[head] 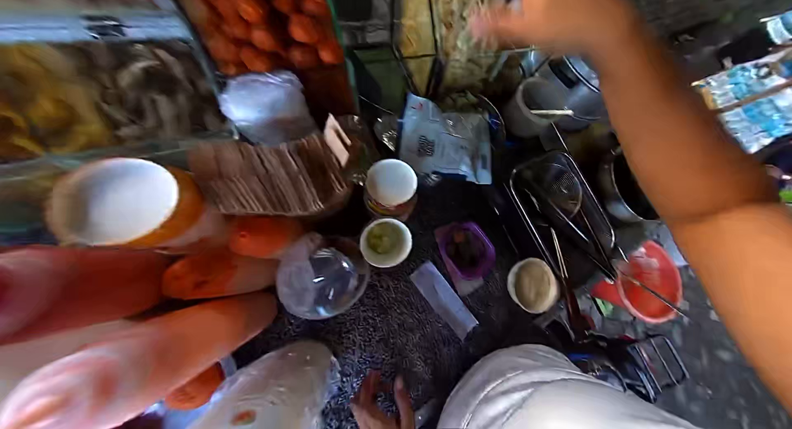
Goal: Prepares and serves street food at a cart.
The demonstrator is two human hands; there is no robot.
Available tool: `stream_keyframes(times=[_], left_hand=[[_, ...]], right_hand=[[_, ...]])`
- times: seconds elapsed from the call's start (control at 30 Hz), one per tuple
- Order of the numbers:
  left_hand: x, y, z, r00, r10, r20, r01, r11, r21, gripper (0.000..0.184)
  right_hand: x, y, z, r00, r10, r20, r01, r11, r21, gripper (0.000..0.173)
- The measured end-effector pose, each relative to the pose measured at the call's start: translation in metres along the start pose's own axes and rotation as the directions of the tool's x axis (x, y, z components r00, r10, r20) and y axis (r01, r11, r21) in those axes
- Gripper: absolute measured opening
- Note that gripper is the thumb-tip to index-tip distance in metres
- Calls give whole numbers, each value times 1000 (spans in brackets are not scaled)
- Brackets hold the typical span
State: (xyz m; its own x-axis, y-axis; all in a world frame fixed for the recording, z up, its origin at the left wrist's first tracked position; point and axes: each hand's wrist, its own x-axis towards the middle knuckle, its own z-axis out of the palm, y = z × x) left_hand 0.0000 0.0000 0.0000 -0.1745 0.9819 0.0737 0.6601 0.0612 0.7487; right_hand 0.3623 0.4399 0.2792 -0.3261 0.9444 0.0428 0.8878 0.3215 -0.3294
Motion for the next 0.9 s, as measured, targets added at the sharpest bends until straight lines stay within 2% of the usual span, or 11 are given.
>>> stream_keyframes(times=[0.07,0.17,0.23,0.3,0.33,0.4,0.43,0.47,0.53,0.7,0.9], left_hand=[[16,22,6,993,111,37,-105,985,-135,54],[45,71,23,941,314,123,-251,895,-368,37],[60,107,39,882,433,185,-294,813,-502,28],[61,145,54,816,441,374,-156,791,-592,28],[57,165,59,729,370,576,29,824,-566,30],[48,195,79,299,157,941,421,863,-278,41],[39,201,96,88,91,992,519,846,-123,50],[26,204,114,-47,52,998,570,821,-15,59],[2,212,143,-146,32,989,676,733,76,67],[-20,255,175,-25,4,1000,919,394,22,59],[19,289,144,253,94,963,902,337,-270,49]], right_hand=[[-113,22,34,915,311,258,-295,950,-97,61],[-264,65,96,639,694,330,-692,707,-146,80],[-331,77,135,488,810,325,-822,552,-140,92],[-371,82,166,424,860,285,-884,461,-77,97],[-383,83,175,420,872,251,-896,442,-39,96],[-389,81,181,403,888,222,-910,415,-8,96],[-389,78,180,389,895,219,-919,395,18,97],[-388,74,178,372,902,217,-927,372,44,98],[-388,63,165,347,913,216,-937,347,39,97],[-427,27,126,411,909,67,-910,414,-20,94],[-443,21,86,581,804,-128,-772,594,226,80]])
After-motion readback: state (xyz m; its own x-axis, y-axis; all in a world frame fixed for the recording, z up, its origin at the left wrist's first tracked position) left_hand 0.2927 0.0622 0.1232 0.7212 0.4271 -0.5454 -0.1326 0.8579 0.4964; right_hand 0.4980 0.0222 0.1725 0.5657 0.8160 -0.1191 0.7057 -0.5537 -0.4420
